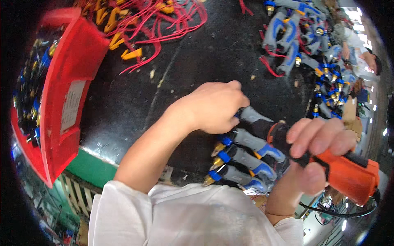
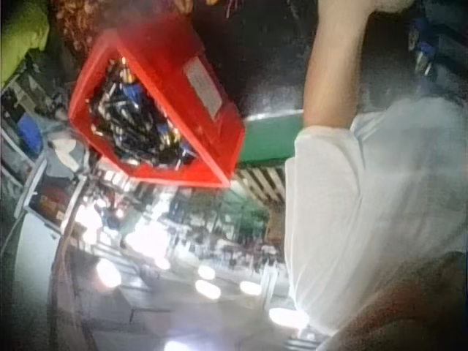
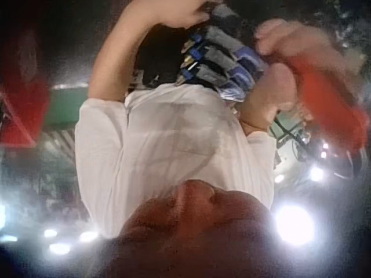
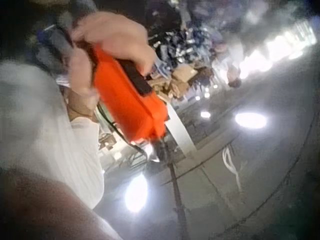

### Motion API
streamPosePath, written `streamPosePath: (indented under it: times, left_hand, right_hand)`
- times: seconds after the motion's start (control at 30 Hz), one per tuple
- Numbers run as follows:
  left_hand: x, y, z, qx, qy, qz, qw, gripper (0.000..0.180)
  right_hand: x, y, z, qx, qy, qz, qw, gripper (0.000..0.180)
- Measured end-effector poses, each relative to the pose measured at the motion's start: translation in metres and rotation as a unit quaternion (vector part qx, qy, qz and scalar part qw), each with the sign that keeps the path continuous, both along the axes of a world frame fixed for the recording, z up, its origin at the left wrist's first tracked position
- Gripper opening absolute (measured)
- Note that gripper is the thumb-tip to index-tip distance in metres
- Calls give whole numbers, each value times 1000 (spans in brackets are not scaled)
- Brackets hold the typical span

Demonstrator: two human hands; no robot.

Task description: The person assembles plastic handles for welding or plasma torches by fitting together plastic casings, wires, and screws, then fastening the screws with an electric screwdriver.

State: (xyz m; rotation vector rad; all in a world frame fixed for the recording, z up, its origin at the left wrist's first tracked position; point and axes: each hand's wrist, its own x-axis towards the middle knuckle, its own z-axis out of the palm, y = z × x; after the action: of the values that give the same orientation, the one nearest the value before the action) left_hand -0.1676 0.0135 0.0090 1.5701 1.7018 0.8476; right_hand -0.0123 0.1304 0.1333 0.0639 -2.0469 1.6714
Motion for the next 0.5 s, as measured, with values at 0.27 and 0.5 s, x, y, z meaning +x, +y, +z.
streamPosePath:
  times: [0.27, 0.5]
  left_hand:
    - [0, 3, 3, -31, 11, -7, 999, 44]
    - [-1, -3, -2, 2, -7, 11, 1000, 46]
  right_hand:
    - [6, 13, -3, 16, -4, 38, 999, 46]
    - [11, 13, 8, 34, -26, 25, 999, 50]
